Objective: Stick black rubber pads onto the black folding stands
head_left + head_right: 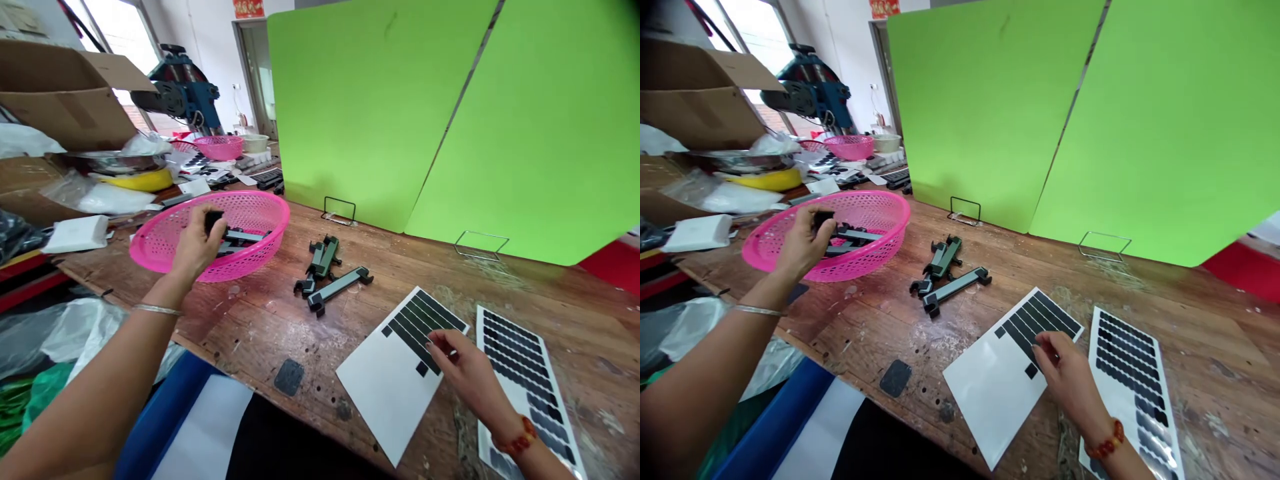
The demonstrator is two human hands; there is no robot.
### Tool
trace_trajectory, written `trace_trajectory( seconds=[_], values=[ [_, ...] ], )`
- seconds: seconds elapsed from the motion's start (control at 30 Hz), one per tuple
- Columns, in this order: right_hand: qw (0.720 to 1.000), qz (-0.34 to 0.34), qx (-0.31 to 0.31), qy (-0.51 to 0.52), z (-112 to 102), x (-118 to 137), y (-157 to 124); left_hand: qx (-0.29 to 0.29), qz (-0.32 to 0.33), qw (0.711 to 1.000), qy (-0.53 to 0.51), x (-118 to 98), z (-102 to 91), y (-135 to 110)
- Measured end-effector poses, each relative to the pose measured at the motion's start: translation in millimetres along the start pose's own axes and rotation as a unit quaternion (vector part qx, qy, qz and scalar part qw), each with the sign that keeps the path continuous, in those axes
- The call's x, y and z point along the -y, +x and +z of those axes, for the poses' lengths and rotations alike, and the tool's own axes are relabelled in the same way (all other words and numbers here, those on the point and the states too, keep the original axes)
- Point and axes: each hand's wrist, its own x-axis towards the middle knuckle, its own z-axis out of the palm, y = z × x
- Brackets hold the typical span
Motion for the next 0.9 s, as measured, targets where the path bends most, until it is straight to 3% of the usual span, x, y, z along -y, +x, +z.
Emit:
trace_trajectory(
  seconds=[0.1, 0.17, 0.23, 0.33, 0.4, 0.5, 0.67, 0.77, 0.9],
  values=[
    [0.999, 0.043, 0.013, 0.011, 4, -9, 4, -0.005, -0.039, 0.998, 0.047, 9, 9.9, -5],
    [0.998, 0.045, 0.036, 0.000, 11, -8, 9, -0.036, -0.019, 0.997, 0.063, -5, 23.0, -13],
    [0.998, 0.033, 0.056, -0.013, 20, -3, 15, -0.030, 0.046, 0.997, 0.046, -35, 43.1, -31],
    [0.997, 0.016, 0.065, -0.037, 37, 7, 26, 0.125, 0.149, 0.980, -0.026, -94, 85.1, -77],
    [0.996, 0.008, 0.064, -0.067, 48, 13, 32, 0.286, 0.199, 0.932, -0.099, -128, 116.6, -111],
    [0.993, 0.008, 0.061, -0.102, 61, 17, 36, 0.420, 0.238, 0.864, -0.140, -156, 158.7, -147],
    [0.988, 0.042, 0.049, -0.144, 72, 18, 35, 0.505, 0.229, 0.826, -0.099, -159, 198.3, -153],
    [0.984, 0.060, 0.047, -0.160, 75, 20, 35, 0.548, 0.222, 0.805, -0.052, -157, 205.9, -149],
    [0.980, 0.079, 0.055, -0.176, 77, 22, 39, 0.540, 0.225, 0.810, -0.038, -156, 207.9, -153]
  ],
)
